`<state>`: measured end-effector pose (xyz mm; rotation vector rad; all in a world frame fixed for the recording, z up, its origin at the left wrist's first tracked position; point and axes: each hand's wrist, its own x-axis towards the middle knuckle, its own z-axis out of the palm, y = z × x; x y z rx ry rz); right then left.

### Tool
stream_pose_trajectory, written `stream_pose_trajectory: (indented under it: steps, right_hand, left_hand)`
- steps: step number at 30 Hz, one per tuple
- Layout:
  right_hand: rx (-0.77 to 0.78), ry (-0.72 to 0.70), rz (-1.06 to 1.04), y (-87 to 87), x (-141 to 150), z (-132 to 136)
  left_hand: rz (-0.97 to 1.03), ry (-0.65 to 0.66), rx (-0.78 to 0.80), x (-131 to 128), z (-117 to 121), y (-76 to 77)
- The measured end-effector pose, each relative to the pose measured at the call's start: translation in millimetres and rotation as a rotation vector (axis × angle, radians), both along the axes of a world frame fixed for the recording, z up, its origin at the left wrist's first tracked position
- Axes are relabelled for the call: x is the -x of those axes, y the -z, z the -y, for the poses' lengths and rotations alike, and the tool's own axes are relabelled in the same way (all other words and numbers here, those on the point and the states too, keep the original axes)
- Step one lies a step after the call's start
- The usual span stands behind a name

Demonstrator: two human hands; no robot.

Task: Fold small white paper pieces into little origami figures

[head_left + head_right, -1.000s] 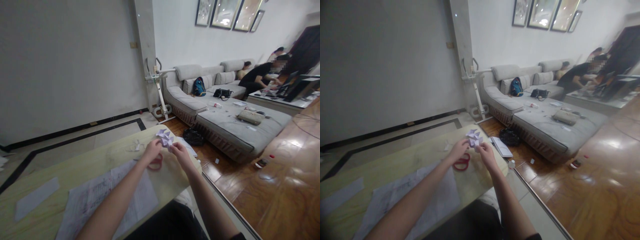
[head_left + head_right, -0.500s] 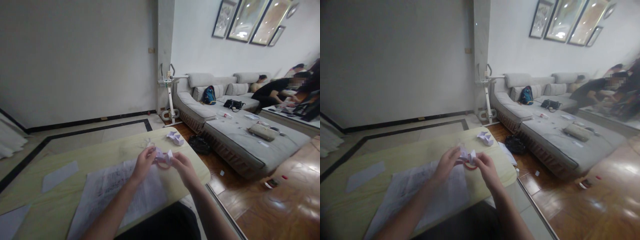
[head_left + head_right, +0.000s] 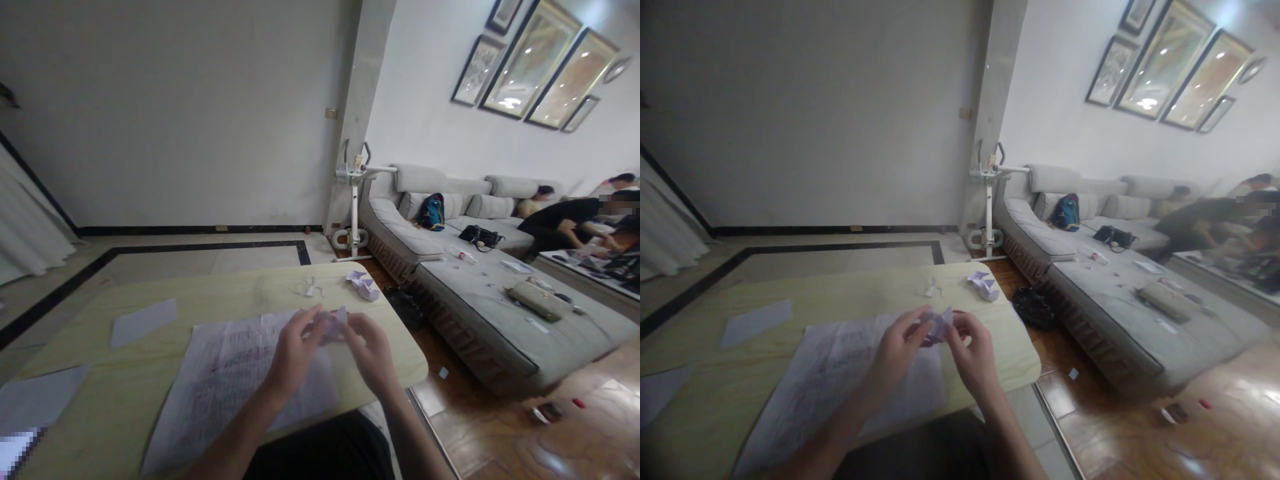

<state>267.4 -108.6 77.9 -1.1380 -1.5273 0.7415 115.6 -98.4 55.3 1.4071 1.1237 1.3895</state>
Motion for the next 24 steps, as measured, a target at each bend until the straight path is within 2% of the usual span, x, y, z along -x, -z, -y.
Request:
stream_pose_trajectory:
  steps: [9,16,19,24]
  right_hand:
    - [-0.184,0.067,0.202,-5.5,1,3]
    - [-0.237,0.063,0.279,-5.0,2,5]
    - [-0.252,0.049,0.299,-6.8,2,5]
    - [-0.214,0.003,0.253,-11.1,-2,7]
  left_hand:
    - [-0.169,-0.038,-0.158,-1,4,-3.4]
    - [-0.207,-0.076,-0.240,-1,9,0.1]
    - [-0.169,-0.106,-0.211,-2,13,-1.2]
    - [-0.028,-0.095,-0.051,0,20,-5.6]
